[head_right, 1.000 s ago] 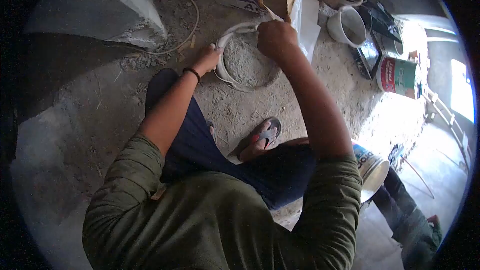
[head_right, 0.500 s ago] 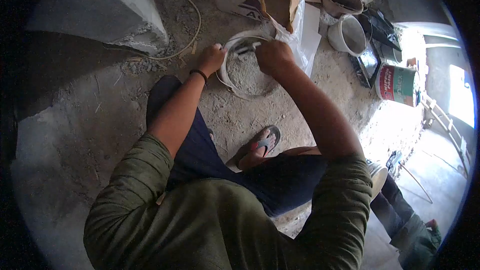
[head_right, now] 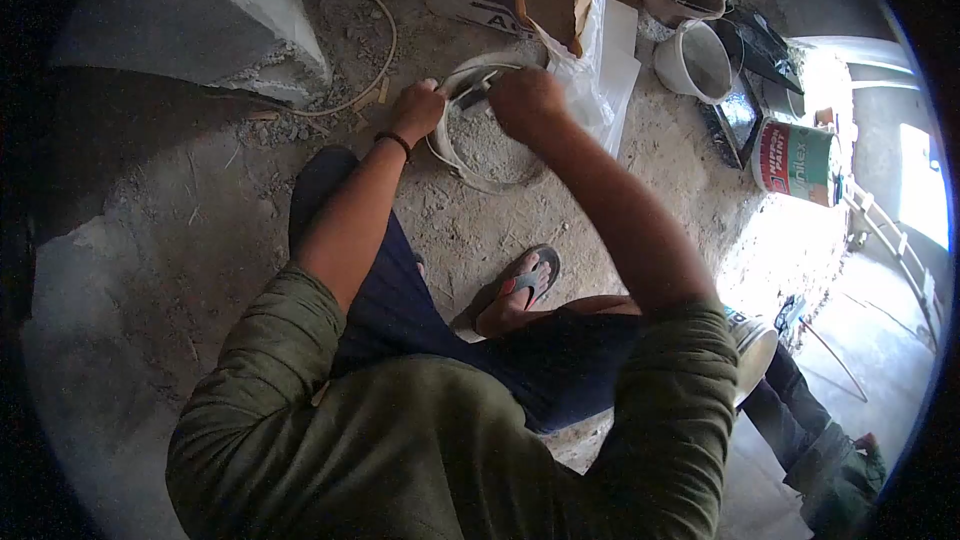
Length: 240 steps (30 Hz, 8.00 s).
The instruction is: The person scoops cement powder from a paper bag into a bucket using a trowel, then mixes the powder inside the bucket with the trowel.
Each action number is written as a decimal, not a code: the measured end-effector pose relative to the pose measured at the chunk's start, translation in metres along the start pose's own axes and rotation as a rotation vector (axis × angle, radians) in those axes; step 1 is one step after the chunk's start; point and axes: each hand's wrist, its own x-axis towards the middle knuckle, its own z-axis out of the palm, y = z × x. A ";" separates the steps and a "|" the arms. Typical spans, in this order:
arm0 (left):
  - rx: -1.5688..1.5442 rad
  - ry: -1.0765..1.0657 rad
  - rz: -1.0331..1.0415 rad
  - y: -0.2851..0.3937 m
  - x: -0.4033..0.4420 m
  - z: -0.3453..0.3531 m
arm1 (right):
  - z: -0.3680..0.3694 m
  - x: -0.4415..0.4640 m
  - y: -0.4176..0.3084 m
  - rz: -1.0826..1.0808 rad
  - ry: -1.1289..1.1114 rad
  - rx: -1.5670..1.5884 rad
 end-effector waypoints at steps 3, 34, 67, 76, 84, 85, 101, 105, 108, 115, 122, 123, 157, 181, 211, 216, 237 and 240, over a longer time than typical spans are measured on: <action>0.003 -0.034 -0.056 0.023 -0.018 -0.026 | 0.061 -0.008 -0.020 0.021 -0.103 0.079; 0.012 -0.025 -0.065 0.025 -0.016 0.001 | 0.085 -0.022 -0.001 0.261 -0.210 0.207; 0.025 -0.035 0.020 0.040 -0.025 -0.010 | 0.082 -0.046 -0.005 0.229 -0.351 0.306; 0.027 -0.059 -0.023 0.045 -0.026 -0.014 | 0.040 -0.063 0.044 0.211 -0.341 0.225; 0.010 -0.029 0.074 0.045 -0.025 0.003 | 0.093 -0.070 0.020 -0.013 -0.545 0.595; 0.009 -0.023 0.085 0.048 -0.025 0.000 | 0.090 -0.064 0.017 -0.036 -0.540 0.653; -0.051 -0.038 0.009 0.012 -0.016 0.005 | 0.119 -0.100 0.008 0.840 -0.517 2.245; -0.221 -0.145 -0.194 0.017 -0.029 0.009 | 0.109 -0.085 0.014 0.865 -0.410 2.181; -0.601 -0.225 -0.352 0.037 -0.058 -0.002 | 0.105 -0.065 0.028 0.781 -0.446 2.006; -0.022 -0.042 -0.036 0.007 -0.023 -0.010 | 0.074 -0.091 0.024 0.250 -0.022 0.471; -0.024 -0.094 -0.072 0.028 -0.002 -0.014 | -0.005 -0.104 0.016 0.355 -0.082 0.231; -0.026 -0.075 -0.069 0.035 0.000 -0.017 | -0.016 -0.100 0.017 0.359 -0.083 0.191; 0.013 -0.092 -0.107 0.031 -0.014 -0.021 | 0.072 -0.025 -0.015 0.055 -0.131 0.106; 0.116 -0.078 -0.032 0.030 -0.021 -0.011 | 0.022 -0.041 0.037 0.207 -0.157 0.203; 0.115 -0.083 0.010 0.013 -0.030 0.006 | 0.005 -0.037 0.030 0.242 -0.183 0.186; -0.009 -0.158 -0.181 0.038 -0.040 -0.015 | 0.097 -0.030 0.006 0.228 -0.207 0.194; -0.097 -0.240 -0.179 0.051 -0.042 -0.020 | 0.059 -0.050 -0.017 0.018 -0.126 0.296; 0.098 -0.180 0.022 0.030 -0.041 -0.011 | 0.031 -0.054 0.006 0.193 -0.223 0.297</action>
